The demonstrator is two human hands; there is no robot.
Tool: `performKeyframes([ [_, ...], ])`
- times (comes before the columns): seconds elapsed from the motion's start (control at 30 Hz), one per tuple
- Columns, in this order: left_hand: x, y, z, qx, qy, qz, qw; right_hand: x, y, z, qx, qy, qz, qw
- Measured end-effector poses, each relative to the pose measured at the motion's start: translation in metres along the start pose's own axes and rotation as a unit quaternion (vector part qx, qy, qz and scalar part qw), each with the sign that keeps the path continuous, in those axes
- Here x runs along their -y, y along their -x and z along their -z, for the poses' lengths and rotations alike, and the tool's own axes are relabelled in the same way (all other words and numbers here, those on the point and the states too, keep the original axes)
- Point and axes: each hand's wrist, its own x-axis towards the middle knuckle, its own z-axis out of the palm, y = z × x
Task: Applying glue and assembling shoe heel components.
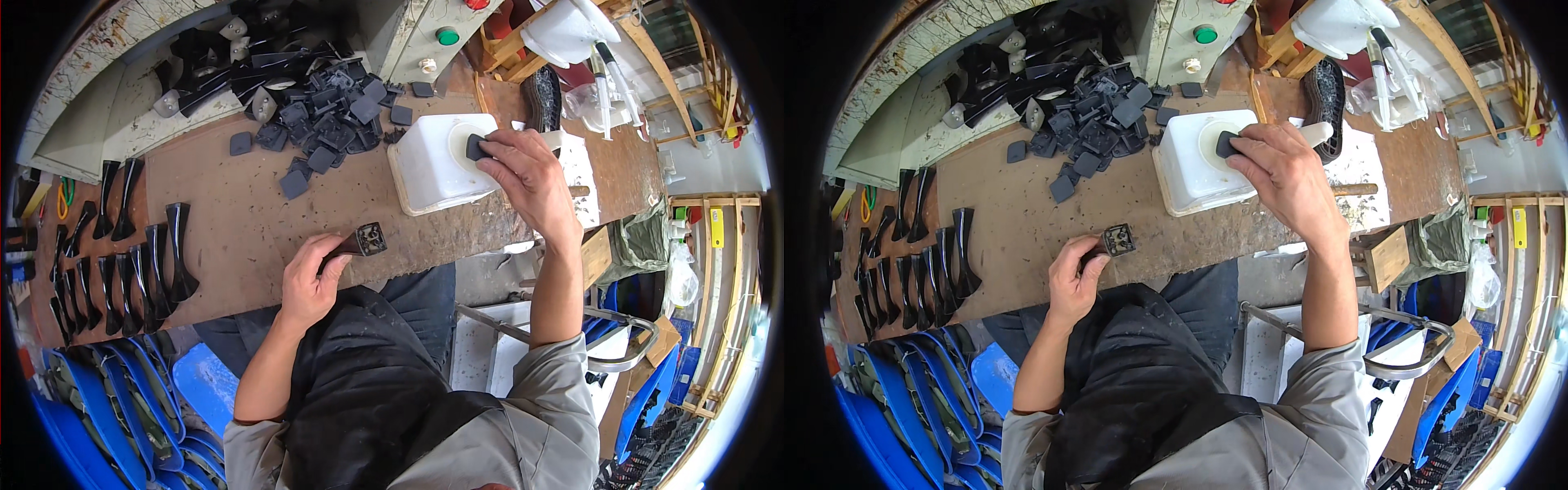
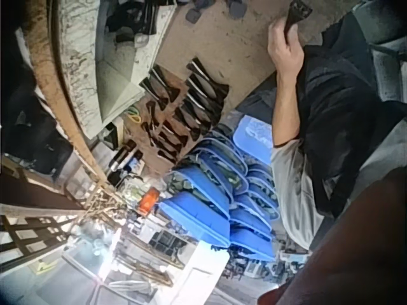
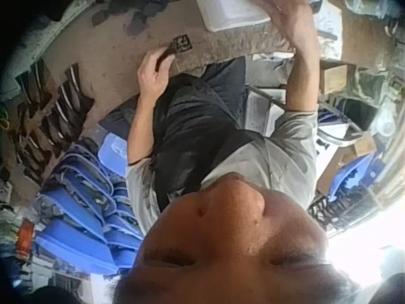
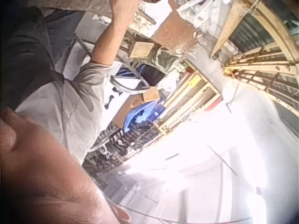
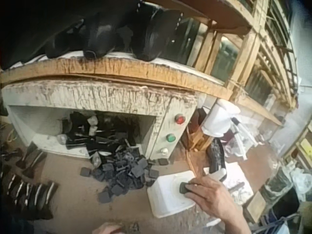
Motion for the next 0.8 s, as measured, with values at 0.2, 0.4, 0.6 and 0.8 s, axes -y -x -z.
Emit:
performKeyframes([
  [0.2,0.002,0.003,0.003,0.004,0.034,0.033,0.999,0.001,0.004,0.0,-0.016,-0.007,-0.02,1.0],
  [0.4,-0.002,0.005,0.009,0.003,0.042,0.039,0.998,0.028,0.012,0.004,-0.066,-0.333,-0.147,0.929],
  [0.6,-0.006,-0.007,0.003,0.005,0.045,0.018,0.999,0.062,0.017,-0.016,-0.011,-0.454,-0.046,0.89],
  [0.8,0.003,-0.002,0.0,-0.007,0.079,0.023,0.997,0.085,0.016,-0.049,0.032,-0.327,0.035,0.944],
])
